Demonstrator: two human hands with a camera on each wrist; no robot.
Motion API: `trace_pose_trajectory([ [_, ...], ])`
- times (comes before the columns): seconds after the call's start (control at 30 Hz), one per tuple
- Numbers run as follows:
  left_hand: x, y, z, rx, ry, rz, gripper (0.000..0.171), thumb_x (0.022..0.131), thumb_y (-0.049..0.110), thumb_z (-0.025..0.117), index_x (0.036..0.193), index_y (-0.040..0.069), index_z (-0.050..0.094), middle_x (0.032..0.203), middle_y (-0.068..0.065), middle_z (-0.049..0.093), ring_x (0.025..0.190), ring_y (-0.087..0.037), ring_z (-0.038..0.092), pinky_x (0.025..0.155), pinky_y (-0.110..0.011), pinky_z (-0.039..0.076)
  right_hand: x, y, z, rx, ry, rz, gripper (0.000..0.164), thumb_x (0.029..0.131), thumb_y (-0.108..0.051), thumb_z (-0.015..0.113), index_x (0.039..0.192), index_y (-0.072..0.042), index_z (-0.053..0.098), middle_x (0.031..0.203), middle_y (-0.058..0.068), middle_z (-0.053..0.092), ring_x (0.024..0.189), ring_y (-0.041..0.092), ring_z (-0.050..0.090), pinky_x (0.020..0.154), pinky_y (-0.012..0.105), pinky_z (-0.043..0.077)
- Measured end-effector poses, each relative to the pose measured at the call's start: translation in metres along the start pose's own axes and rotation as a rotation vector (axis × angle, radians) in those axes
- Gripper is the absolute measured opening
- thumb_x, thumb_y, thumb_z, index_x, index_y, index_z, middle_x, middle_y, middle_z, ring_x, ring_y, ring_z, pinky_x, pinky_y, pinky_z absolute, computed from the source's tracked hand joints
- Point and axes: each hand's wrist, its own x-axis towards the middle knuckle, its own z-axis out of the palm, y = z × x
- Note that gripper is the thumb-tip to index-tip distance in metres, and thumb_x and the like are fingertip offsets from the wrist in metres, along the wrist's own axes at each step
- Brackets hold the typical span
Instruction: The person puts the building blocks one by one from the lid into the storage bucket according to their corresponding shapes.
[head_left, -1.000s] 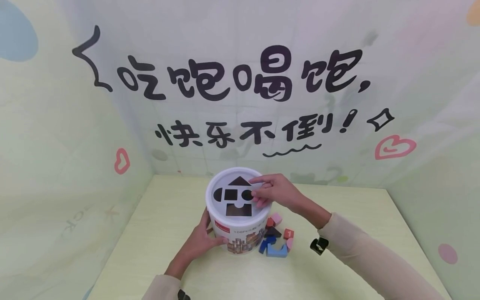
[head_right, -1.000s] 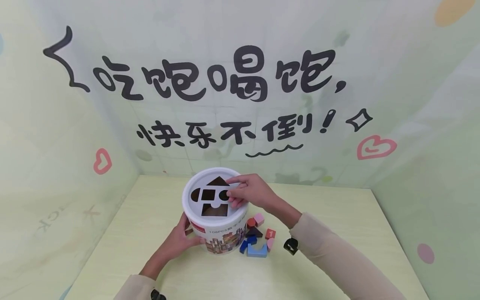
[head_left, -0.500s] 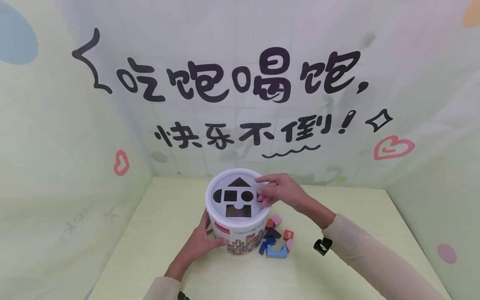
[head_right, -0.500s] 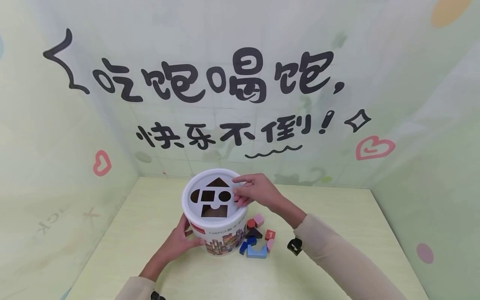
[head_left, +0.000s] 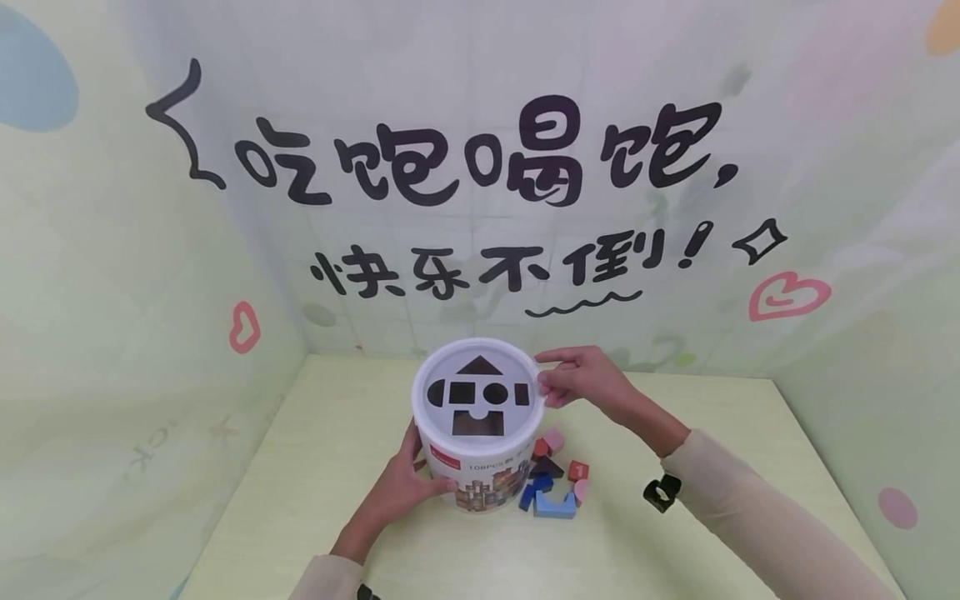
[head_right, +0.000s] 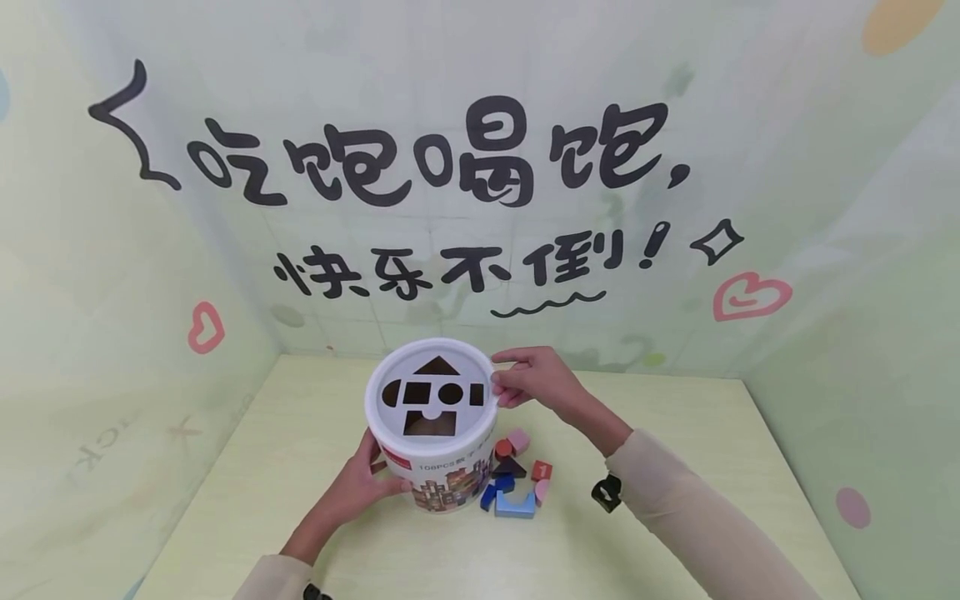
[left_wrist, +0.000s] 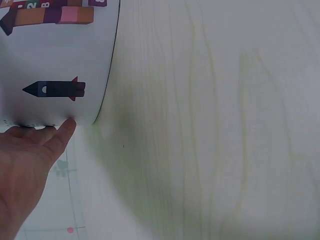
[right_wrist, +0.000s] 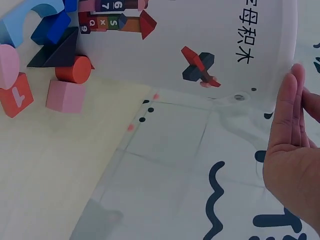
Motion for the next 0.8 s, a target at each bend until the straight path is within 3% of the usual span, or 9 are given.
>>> trace_pose_trajectory([
  [0.17, 0.0, 0.0, -0.001, -0.019, 0.0, 0.003, 0.123, 0.07, 0.02, 0.088, 0.157, 0.027, 0.002, 0.16, -0.012, 0.024, 0.145, -0.034, 0.026, 0.11, -0.055, 0.039, -0.001, 0.005, -0.008, 0.001, 0.027, 0.01, 0.046, 0.091, -0.011, 0.066, 0.131, 0.007, 0.055, 0.084, 0.015, 0.071, 0.066, 0.017, 0.069, 0.071, 0.036, 0.062],
  [0.37, 0.0, 0.001, 0.0, 0.003, 0.0, -0.013, 0.122, 0.07, 0.026, 0.089, 0.156, 0.033, 0.004, 0.159, -0.007, 0.027, 0.146, -0.03, 0.027, 0.111, -0.052, 0.038, -0.001, 0.012, -0.016, -0.003, 0.043, 0.038, 0.044, 0.092, -0.013, 0.066, 0.13, 0.006, 0.056, 0.087, 0.018, 0.071, 0.067, 0.017, 0.069, 0.071, 0.036, 0.062],
  [0.8, 0.0, 0.004, 0.0, 0.015, -0.003, -0.045, 0.124, 0.069, 0.03, 0.089, 0.157, 0.03, 0.002, 0.159, -0.01, 0.027, 0.146, -0.032, 0.027, 0.112, -0.051, 0.037, -0.008, 0.035, -0.03, -0.037, 0.061, 0.091, 0.04, 0.094, -0.015, 0.064, 0.128, 0.003, 0.058, 0.091, 0.024, 0.069, 0.068, 0.02, 0.069, 0.072, 0.036, 0.062],
])
